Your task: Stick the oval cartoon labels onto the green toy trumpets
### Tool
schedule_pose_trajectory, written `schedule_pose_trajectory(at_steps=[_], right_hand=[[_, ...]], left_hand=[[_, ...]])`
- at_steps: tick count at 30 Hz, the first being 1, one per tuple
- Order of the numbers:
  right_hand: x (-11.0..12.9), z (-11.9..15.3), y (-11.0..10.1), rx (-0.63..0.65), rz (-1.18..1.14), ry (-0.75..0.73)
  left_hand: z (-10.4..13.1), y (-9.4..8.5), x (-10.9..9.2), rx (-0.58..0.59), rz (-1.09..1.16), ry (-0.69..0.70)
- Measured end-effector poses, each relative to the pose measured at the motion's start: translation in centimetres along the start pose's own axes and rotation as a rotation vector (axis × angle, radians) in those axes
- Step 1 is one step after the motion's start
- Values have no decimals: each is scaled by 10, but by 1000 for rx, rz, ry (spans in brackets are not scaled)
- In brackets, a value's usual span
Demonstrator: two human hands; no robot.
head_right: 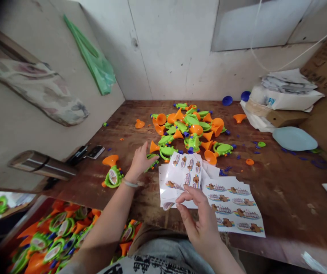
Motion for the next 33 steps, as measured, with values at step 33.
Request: schedule_pose_trajectory(at_steps=[33], right_hand=[[-23,-56,-41,-523,-279,134]], left_hand=[[124,-6,-95,-19,1721,-187]])
Point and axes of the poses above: each hand's wrist, its own z-axis away from the middle knuckle, its own y-axis out of the palm, x = y × z, the point moved 9 cm from there along -z, towards the middle knuckle
